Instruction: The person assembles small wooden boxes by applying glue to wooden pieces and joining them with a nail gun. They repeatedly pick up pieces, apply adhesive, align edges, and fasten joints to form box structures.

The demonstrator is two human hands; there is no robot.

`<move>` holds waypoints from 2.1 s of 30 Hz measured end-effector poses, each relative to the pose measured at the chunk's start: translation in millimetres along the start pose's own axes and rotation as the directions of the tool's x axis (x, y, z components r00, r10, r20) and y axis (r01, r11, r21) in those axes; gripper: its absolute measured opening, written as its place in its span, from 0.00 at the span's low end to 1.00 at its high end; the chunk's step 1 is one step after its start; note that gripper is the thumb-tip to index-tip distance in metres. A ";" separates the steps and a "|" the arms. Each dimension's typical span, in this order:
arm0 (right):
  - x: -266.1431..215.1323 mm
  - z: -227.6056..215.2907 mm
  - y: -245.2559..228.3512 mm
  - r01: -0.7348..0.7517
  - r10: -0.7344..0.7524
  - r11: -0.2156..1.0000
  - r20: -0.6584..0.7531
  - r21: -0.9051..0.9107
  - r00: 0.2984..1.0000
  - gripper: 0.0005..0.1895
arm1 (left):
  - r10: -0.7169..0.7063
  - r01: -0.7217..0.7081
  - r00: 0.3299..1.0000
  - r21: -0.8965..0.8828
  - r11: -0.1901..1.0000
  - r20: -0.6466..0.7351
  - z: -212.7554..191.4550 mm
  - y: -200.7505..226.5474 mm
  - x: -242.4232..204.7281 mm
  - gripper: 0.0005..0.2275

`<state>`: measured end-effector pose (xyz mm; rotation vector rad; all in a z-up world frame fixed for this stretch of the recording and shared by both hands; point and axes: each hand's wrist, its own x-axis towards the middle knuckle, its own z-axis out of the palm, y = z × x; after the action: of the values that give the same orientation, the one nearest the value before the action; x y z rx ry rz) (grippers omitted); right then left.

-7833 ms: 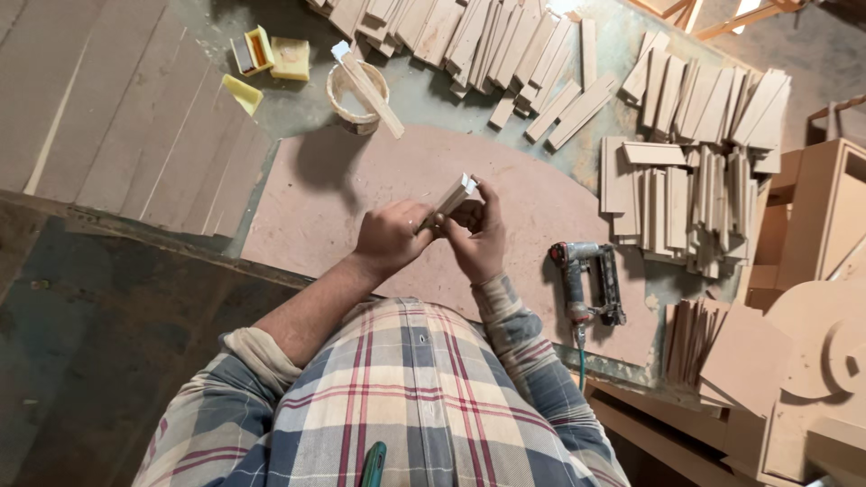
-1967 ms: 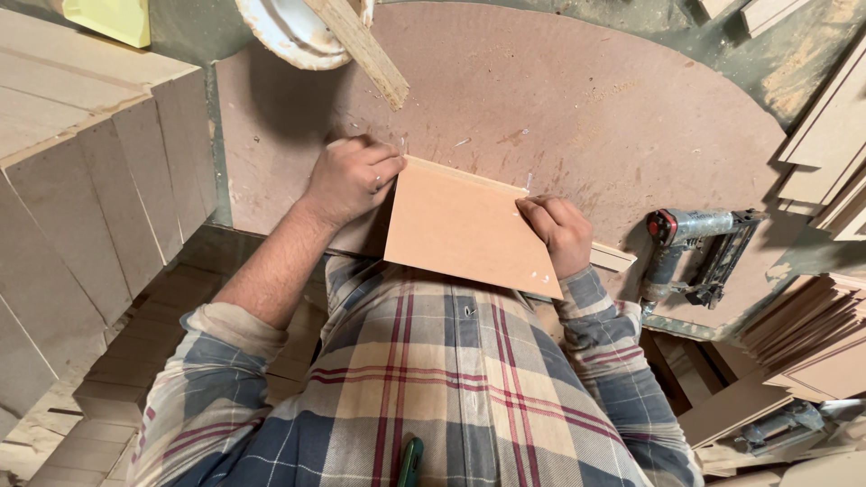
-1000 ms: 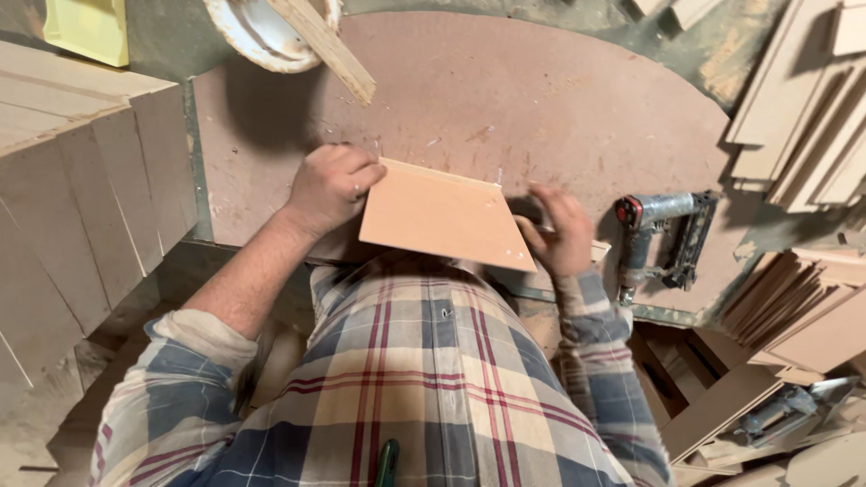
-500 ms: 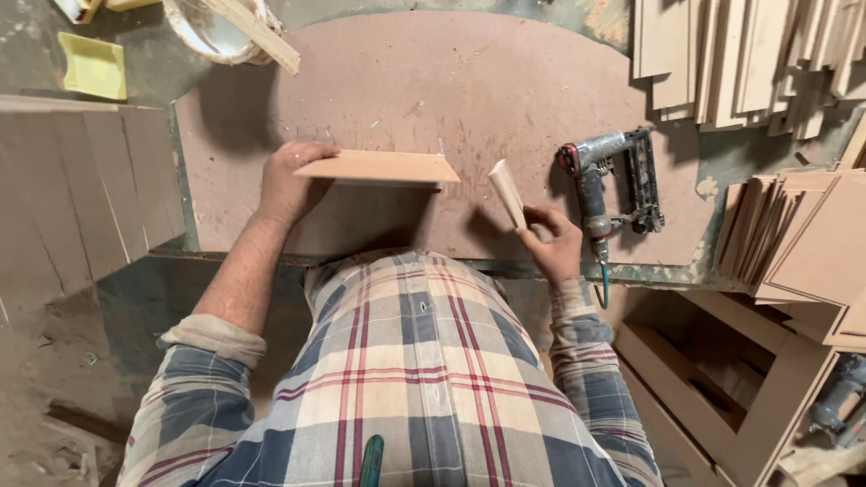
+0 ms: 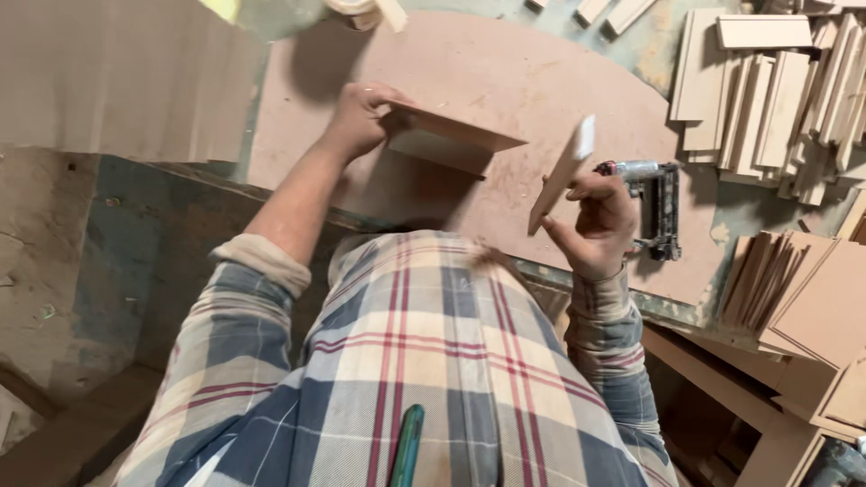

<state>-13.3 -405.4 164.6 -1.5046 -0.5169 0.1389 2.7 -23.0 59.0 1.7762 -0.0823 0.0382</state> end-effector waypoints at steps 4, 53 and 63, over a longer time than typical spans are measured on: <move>19.8 26.3 6.6 -0.183 0.182 0.982 -0.022 -0.040 0.983 0.18 | -0.112 0.113 0.990 -0.002 0.994 0.088 -3.1 0.6 15.4 0.03; 50.6 109.0 -37.5 0.289 0.030 0.431 0.334 -0.855 0.942 0.15 | 0.628 -0.522 0.707 0.840 0.151 0.326 31.6 99.6 -40.9 0.17; 83.2 112.3 -43.0 0.307 -0.094 0.335 0.293 -0.891 0.952 0.20 | 0.274 -0.161 0.951 0.529 0.833 -0.141 -16.4 62.5 -26.4 0.27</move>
<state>4.8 -273.2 224.2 -2.5713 -1.0577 -0.2905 -28.1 -18.8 121.5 2.2788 -0.1310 0.4555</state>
